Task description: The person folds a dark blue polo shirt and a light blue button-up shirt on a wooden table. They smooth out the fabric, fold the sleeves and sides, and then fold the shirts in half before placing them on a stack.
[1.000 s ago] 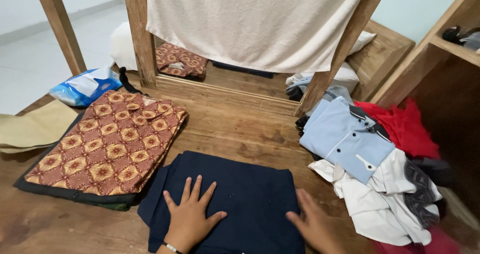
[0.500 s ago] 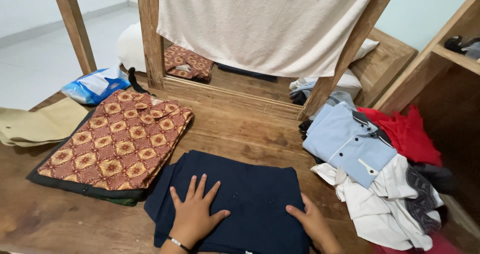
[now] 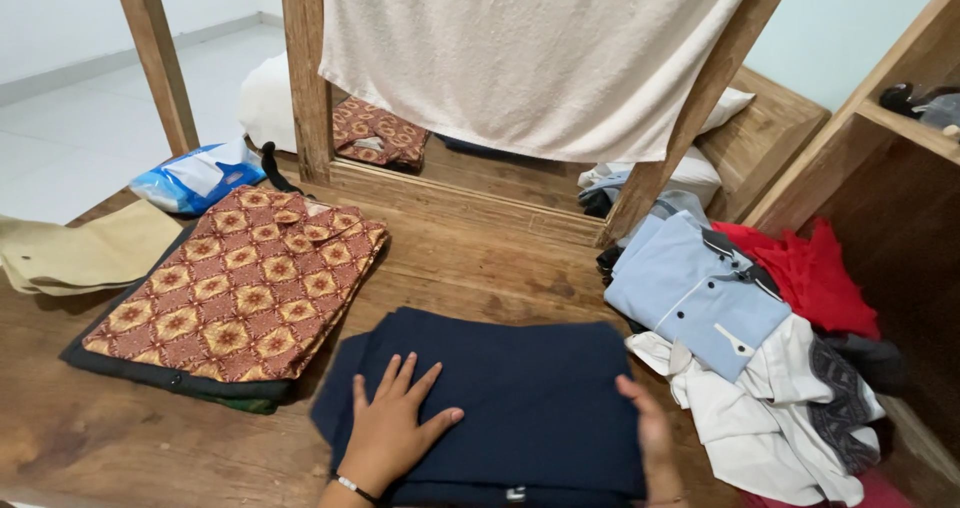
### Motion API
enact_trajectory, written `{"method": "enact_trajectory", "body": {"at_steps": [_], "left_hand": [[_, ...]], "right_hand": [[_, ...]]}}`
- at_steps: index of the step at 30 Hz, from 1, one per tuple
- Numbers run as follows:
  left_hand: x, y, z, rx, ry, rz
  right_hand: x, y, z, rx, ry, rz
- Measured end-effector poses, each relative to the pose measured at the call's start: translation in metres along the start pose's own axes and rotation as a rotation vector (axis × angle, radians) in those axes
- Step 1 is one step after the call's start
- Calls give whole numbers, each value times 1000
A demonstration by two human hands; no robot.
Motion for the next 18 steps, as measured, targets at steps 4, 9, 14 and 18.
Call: {"method": "enact_trajectory", "body": {"at_steps": [4,9,14,18], "left_hand": [[-10,-6,-1,225,-72,269],[1,14,5,172,-8,268],[-6,7,0,213,7,159],[-9,4,0,307,0,149]], "right_hand": [[-26,27,-13,-84,196,21],[-170,21,-13,-193,231,0],[-327,-12,-15,-309,267,-26],[-389,-82,6,-436,287,47]]}}
Point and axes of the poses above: each hand's wrist, its own z-axis away from the middle knuckle, its own y-axis out of the back of the hand, x = y × z, the point moved 2 cm from there along -z, towards the middle knuckle, and after that the axes turned 7 degrees about -y, right-handed, at the moved point
